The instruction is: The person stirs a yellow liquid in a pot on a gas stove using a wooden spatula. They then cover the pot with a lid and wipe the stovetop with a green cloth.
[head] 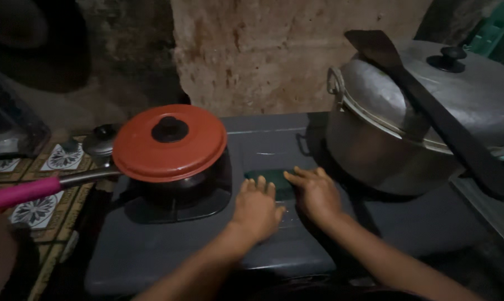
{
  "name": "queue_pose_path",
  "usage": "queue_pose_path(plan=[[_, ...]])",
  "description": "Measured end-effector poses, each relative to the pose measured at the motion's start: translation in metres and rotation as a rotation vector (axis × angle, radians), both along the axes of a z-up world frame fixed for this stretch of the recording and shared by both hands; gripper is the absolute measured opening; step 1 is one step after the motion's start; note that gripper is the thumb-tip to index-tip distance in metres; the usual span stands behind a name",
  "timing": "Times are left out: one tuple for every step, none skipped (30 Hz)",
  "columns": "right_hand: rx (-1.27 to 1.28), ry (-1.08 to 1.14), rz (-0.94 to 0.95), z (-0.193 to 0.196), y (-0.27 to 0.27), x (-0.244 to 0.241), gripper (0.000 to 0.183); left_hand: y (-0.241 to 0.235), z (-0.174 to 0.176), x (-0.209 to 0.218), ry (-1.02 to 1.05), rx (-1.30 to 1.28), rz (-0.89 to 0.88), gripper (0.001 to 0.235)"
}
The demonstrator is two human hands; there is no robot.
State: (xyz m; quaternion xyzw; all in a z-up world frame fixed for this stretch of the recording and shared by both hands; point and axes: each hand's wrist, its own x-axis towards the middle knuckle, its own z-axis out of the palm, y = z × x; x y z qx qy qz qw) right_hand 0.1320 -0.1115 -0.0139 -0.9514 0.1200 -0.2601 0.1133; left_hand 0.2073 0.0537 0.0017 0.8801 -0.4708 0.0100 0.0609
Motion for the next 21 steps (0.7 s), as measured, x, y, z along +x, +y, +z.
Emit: queue_pose_path(plan=[[-0.008, 0.025, -0.017, -0.002, -0.004, 0.008, 0.047, -0.004, 0.0, 0.006, -0.003, -0.009, 0.011, 0.07], [-0.002, 0.02, -0.018, -0.003, -0.007, 0.013, 0.049, -0.008, -0.001, 0.011, 0.002, -0.007, 0.018, 0.069], [0.003, 0.015, -0.017, -0.004, -0.011, 0.019, 0.052, -0.011, -0.001, 0.016, 0.007, -0.005, 0.026, 0.068], [0.009, 0.01, -0.016, -0.005, -0.014, 0.024, 0.054, -0.014, -0.001, 0.02, 0.013, -0.004, 0.035, 0.067], [-0.001, -0.003, -0.003, -0.005, -0.017, 0.029, 0.053, -0.017, -0.001, 0.024, 0.002, -0.017, 0.043, 0.068], [-0.011, -0.016, 0.009, -0.006, -0.019, 0.034, 0.051, -0.021, -0.001, 0.027, -0.008, -0.029, 0.051, 0.069], [-0.02, -0.03, 0.021, -0.006, -0.021, 0.039, 0.05, -0.023, -0.001, 0.03, -0.019, -0.041, 0.058, 0.069], [-0.011, -0.024, 0.007, -0.006, -0.023, 0.043, 0.051, -0.025, 0.0, 0.032, -0.005, -0.034, 0.068, 0.069], [-0.003, -0.017, -0.008, -0.006, -0.023, 0.046, 0.052, -0.026, 0.001, 0.034, 0.01, -0.027, 0.076, 0.068], [0.005, -0.01, -0.024, -0.005, -0.023, 0.047, 0.053, -0.027, 0.001, 0.036, 0.024, -0.02, 0.085, 0.067], [0.02, 0.009, -0.03, -0.005, -0.024, 0.048, 0.052, -0.028, 0.002, 0.036, 0.021, -0.019, 0.085, 0.068], [0.035, 0.029, -0.036, -0.003, -0.024, 0.048, 0.051, -0.029, 0.004, 0.037, 0.018, -0.018, 0.085, 0.068], [0.052, 0.049, -0.042, -0.002, -0.023, 0.047, 0.05, -0.029, 0.005, 0.037, 0.015, -0.016, 0.086, 0.069], [0.046, 0.071, -0.049, -0.001, -0.022, 0.046, 0.053, -0.028, 0.007, 0.036, 0.032, -0.01, 0.086, 0.069], [0.041, 0.094, -0.058, 0.0, -0.021, 0.043, 0.057, -0.025, 0.007, 0.034, 0.047, -0.003, 0.085, 0.068], [0.037, 0.116, -0.067, 0.002, -0.019, 0.041, 0.06, -0.022, 0.008, 0.032, 0.063, 0.005, 0.083, 0.068], [0.062, 0.108, -0.066, 0.004, -0.017, 0.036, 0.053, -0.019, 0.008, 0.028, 0.058, 0.003, 0.071, 0.069], [0.087, 0.1, -0.065, 0.004, -0.014, 0.03, 0.046, -0.014, 0.007, 0.023, 0.053, 0.001, 0.058, 0.07], [0.112, 0.093, -0.064, 0.005, -0.011, 0.022, 0.04, -0.01, 0.006, 0.017, 0.048, -0.002, 0.046, 0.07], [0.085, 0.069, -0.041, 0.005, -0.007, 0.014, 0.037, -0.005, 0.005, 0.012, 0.046, -0.035, 0.037, 0.07], [0.057, 0.045, -0.021, 0.005, -0.002, 0.004, 0.034, 0.0, 0.003, 0.006, 0.045, -0.07, 0.024, 0.069]])
